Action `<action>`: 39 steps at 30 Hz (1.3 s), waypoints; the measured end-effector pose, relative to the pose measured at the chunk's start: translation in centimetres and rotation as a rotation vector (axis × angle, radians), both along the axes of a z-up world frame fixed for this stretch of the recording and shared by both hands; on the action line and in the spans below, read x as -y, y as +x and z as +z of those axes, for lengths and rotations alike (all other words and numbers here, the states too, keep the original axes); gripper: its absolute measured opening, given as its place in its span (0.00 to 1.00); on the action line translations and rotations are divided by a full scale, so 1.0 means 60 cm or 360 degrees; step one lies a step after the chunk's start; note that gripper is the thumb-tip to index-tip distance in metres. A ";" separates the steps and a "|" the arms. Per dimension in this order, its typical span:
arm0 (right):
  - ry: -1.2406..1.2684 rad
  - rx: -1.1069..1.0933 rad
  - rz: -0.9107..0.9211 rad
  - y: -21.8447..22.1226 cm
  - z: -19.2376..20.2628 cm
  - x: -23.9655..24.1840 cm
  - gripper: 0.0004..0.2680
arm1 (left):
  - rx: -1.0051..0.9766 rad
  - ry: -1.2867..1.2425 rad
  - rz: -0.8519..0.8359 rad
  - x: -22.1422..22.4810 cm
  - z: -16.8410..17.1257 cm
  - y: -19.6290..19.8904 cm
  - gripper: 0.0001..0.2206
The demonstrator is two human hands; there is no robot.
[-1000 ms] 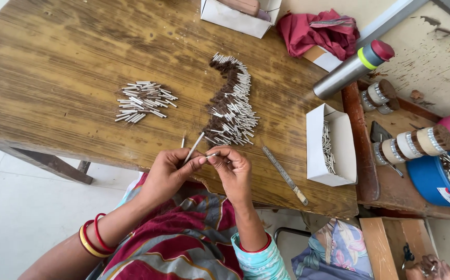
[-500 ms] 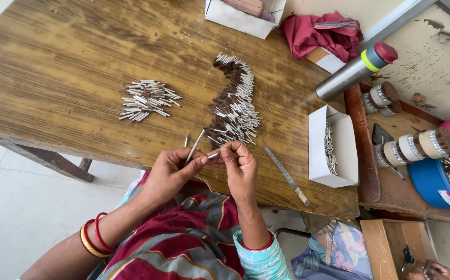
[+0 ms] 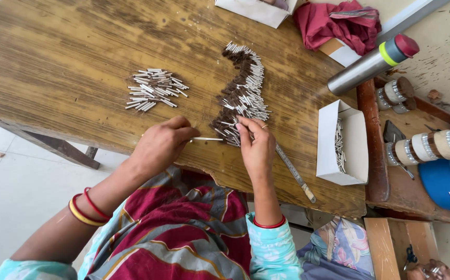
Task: Manually rolling and preparing small cylindrical tubes and tobacco products at a manufacturing table.
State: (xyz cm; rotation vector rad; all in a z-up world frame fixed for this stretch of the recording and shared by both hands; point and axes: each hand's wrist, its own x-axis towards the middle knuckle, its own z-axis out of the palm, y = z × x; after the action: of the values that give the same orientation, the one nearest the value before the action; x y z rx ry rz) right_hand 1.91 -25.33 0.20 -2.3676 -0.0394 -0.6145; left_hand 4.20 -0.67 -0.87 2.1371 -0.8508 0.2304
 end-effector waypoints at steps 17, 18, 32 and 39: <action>0.0729 -0.0156 0.0328 -0.065 -0.034 -0.051 0.07 | 0.0278 0.0385 0.0102 -0.002 -0.039 -0.008 0.09; 0.0787 -0.0168 0.0359 -0.058 -0.040 -0.056 0.07 | 0.0178 0.0176 0.0106 0.001 -0.033 -0.009 0.09; 0.0861 -0.0052 0.0645 -0.063 -0.028 -0.058 0.03 | -0.1318 -0.0839 -0.0183 0.015 -0.031 -0.028 0.11; 0.0800 -0.0173 0.0424 -0.044 -0.059 -0.049 0.03 | -0.0320 -0.0503 0.0302 -0.009 0.020 -0.055 0.12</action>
State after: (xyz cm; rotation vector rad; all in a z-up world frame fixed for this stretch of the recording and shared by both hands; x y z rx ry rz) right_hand -0.76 -22.40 -3.36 -1.8631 -0.1340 -0.3188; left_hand 0.88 -0.14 0.31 1.9036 -0.4619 0.2260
